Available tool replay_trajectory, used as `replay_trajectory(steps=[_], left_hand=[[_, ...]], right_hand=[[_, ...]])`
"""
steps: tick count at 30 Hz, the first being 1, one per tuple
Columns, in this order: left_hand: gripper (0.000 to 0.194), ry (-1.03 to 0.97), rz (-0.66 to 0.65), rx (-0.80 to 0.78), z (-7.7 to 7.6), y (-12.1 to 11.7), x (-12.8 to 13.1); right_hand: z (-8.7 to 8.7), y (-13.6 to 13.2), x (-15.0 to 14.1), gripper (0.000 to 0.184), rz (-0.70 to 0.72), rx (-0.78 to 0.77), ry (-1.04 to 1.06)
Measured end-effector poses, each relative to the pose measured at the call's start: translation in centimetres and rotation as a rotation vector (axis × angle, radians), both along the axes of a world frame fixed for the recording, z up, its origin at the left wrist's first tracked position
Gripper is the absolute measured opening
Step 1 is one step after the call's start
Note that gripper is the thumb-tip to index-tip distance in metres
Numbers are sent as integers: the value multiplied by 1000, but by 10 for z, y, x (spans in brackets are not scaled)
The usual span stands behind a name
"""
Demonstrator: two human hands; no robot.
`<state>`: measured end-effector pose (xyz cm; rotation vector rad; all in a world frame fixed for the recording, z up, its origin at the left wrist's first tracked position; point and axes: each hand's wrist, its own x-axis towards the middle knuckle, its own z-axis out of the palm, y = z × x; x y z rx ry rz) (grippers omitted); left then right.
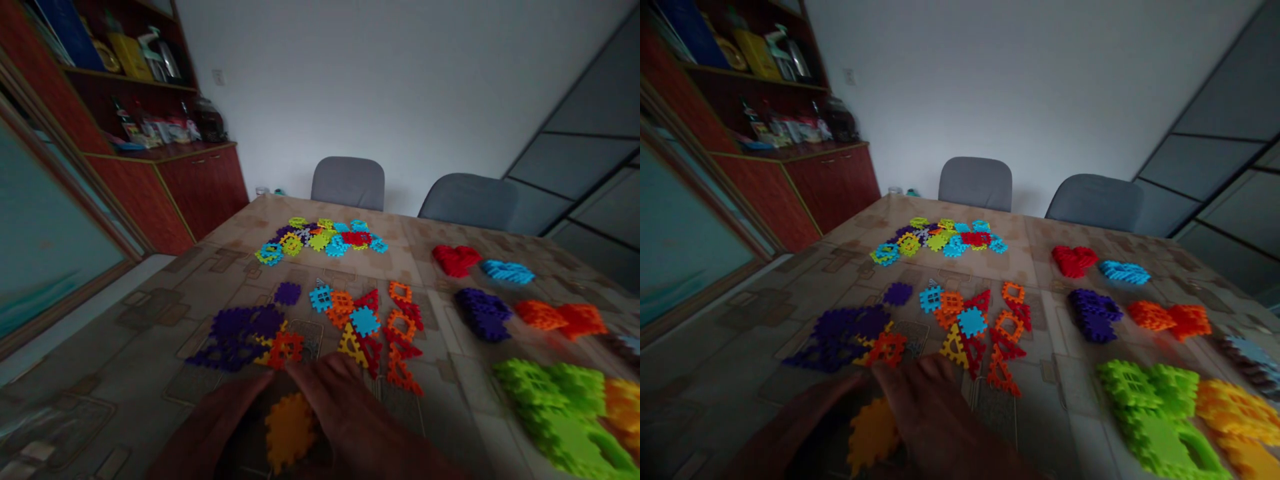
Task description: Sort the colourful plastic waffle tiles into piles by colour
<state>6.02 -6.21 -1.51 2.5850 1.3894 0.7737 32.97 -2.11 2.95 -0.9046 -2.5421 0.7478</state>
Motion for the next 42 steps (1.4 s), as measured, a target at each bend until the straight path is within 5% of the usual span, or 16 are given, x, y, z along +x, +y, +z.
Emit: replay_trajectory(steps=[9, 16, 23, 30, 37, 42], left_hand=[[90, 24, -7, 1, 9, 9, 25], [101, 27, -77, -44, 5, 11, 20], [91, 3, -136, -30, 6, 14, 15], [69, 56, -95, 71, 8, 14, 0], [60, 88, -154, 39, 8, 14, 3], [69, 76, -185, 36, 2, 15, 5]], right_hand=[[-28, -6, -2, 111, -97, 162, 11], [-31, -12, -2, 119, -103, 180, 1], [-32, -19, 12, 121, -96, 213, -6], [-29, -29, 28, 80, -220, 142, -84], [-24, -23, 16, 66, -250, 48, -101], [-23, -22, 12, 43, -276, 33, -120]])
